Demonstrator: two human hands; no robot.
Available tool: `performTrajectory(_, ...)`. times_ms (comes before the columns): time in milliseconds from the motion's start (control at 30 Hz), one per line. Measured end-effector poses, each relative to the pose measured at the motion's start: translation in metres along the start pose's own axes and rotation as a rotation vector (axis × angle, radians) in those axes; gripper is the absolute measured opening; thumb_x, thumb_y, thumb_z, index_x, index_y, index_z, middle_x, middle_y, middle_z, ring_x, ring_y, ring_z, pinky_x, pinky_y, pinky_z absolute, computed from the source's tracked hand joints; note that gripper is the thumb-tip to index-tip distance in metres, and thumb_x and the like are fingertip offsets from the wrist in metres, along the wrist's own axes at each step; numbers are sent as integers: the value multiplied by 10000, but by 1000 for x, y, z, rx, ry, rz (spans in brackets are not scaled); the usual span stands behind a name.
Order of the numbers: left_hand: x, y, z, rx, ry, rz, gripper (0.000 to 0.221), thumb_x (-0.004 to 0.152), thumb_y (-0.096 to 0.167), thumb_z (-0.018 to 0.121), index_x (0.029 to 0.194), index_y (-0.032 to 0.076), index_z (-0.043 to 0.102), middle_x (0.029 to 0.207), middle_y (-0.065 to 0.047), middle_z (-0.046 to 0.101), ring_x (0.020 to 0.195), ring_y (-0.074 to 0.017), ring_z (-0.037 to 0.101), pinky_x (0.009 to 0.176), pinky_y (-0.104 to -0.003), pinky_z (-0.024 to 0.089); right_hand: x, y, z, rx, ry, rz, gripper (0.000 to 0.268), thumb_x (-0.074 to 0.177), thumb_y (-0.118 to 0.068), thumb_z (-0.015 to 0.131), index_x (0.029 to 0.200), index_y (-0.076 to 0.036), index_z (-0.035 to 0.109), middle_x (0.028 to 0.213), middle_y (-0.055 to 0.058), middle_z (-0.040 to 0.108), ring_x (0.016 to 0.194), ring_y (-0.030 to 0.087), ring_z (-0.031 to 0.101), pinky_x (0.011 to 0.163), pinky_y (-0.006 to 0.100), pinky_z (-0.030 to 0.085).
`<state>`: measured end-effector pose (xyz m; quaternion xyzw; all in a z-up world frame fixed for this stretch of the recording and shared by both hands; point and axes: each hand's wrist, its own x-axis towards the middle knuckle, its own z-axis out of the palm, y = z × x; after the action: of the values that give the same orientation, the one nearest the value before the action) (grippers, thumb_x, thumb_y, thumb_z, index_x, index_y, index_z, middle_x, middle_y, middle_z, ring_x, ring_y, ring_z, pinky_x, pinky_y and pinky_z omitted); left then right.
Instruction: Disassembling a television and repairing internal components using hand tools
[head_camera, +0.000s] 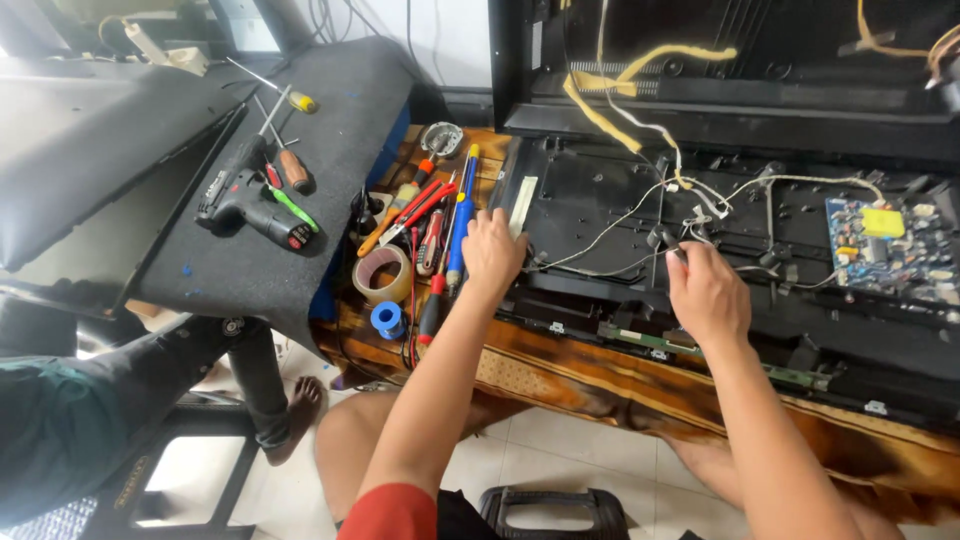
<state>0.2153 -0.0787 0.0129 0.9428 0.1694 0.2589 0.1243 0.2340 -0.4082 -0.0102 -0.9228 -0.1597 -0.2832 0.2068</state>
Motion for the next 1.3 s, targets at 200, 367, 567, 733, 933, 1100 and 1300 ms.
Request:
performTrajectory(200,25,-4,66,235,-44,75,308,800,342,809,944,165,601,954,-41,625,861,-304,723,658,-392,645,1,4,3,0,-50,92,326,1113,-448,567,1222,-162,676,946,101,712,883,344,740,719,485,603)
performTrajectory(367,18,3,62,377,175,263,22,846,189,644,845,168,649,782,-29,618,651,-275,711,451,-422,595,3,-2,-5,2,-45,93,282,1104,-413,591,1183,-157,679,929,107,707,895,358,736,726,489,601)
performTrajectory(567,14,8,37,332,91,289,60,874,152,581,863,145,640,836,-55,635,727,-295,712,519,-417,613,2,-3,-8,12,-40,94,268,1077,-430,620,1172,-189,685,927,84,709,890,332,740,720,477,604)
performTrajectory(733,19,5,46,320,71,239,98,897,156,552,866,146,645,878,-37,641,795,-264,720,605,-350,620,2,-6,-11,-1,-43,91,274,1084,-425,612,1164,-175,691,914,84,703,864,333,739,708,471,603)
performTrajectory(933,21,-23,79,101,110,121,84,917,175,541,877,119,587,883,-63,624,826,-311,716,695,-379,607,3,-8,-14,18,-44,101,264,1089,-405,618,1167,-166,695,924,98,709,869,348,737,716,485,602)
performTrajectory(1100,20,-24,77,-15,118,69,63,904,173,567,883,114,562,887,-84,628,822,-350,712,735,-418,590,5,-10,-15,22,-47,124,270,1089,-415,619,1168,-169,699,925,85,714,870,339,738,717,483,603)
performTrajectory(1300,20,-22,71,-67,89,27,68,893,155,601,894,103,556,897,-116,639,833,-385,709,758,-453,580,3,-8,-13,19,-60,120,261,1088,-415,614,1173,-181,692,911,77,701,864,331,737,718,469,604)
